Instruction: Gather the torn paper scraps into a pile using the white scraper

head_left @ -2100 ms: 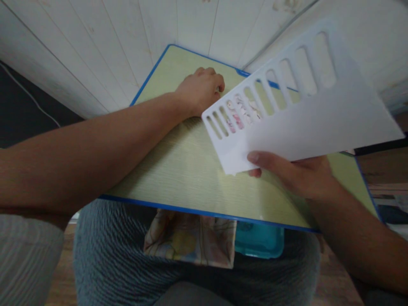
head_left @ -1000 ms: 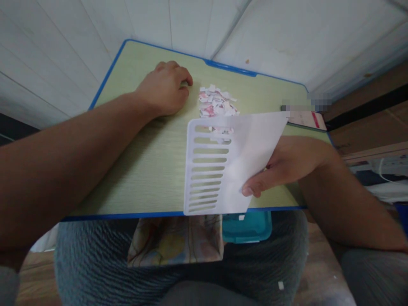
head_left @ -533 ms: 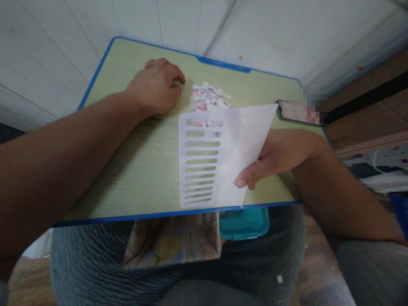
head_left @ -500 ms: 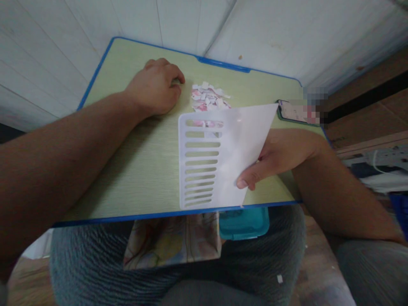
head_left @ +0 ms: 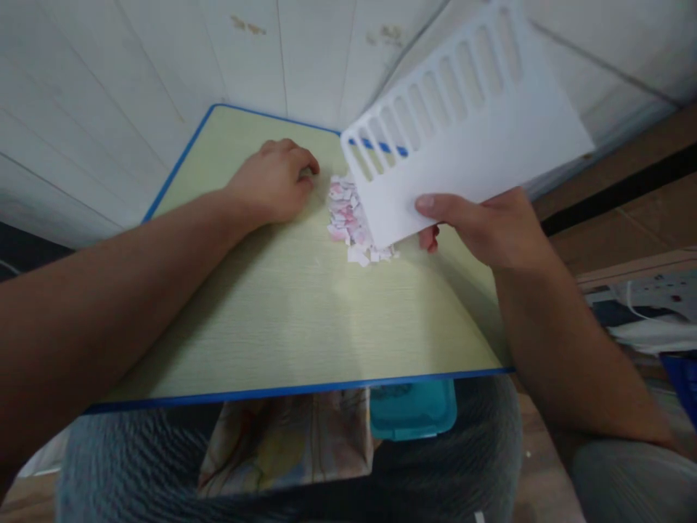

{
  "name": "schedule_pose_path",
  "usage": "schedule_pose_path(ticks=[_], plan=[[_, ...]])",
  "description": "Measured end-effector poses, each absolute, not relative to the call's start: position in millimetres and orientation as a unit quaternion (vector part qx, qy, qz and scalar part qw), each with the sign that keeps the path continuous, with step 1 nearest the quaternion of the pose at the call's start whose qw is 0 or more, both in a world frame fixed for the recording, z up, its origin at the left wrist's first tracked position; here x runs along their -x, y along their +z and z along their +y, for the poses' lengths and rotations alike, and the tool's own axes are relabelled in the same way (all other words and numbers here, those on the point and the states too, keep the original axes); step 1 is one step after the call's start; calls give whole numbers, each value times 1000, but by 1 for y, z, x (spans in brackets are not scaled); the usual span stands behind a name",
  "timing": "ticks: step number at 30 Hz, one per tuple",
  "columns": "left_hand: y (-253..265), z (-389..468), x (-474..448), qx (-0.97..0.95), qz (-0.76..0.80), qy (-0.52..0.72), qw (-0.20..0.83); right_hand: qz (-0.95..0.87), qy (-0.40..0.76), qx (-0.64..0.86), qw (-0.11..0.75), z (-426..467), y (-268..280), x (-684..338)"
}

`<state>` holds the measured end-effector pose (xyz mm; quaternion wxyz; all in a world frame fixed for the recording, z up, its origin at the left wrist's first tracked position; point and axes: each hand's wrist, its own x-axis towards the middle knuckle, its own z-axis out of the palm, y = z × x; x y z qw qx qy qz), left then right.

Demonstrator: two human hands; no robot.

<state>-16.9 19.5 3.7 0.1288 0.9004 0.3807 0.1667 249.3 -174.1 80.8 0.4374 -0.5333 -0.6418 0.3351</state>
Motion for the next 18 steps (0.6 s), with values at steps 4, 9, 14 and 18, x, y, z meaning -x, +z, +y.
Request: schedule_pose_path(ticks=[4,9,14,18], plan=[[1,18,14,-896,398,178,84,-630,243,582,453,-173,82,-254],[-1,18,13,-898,396,183,66,-654,272,603,367,-180,67,-251],[0,16,13,-894,399,188,77,-657,301,592,357,-184,57,-243],[-3,19,14,-894,393,198,87,-646,314,594,362,-184,50,-239]])
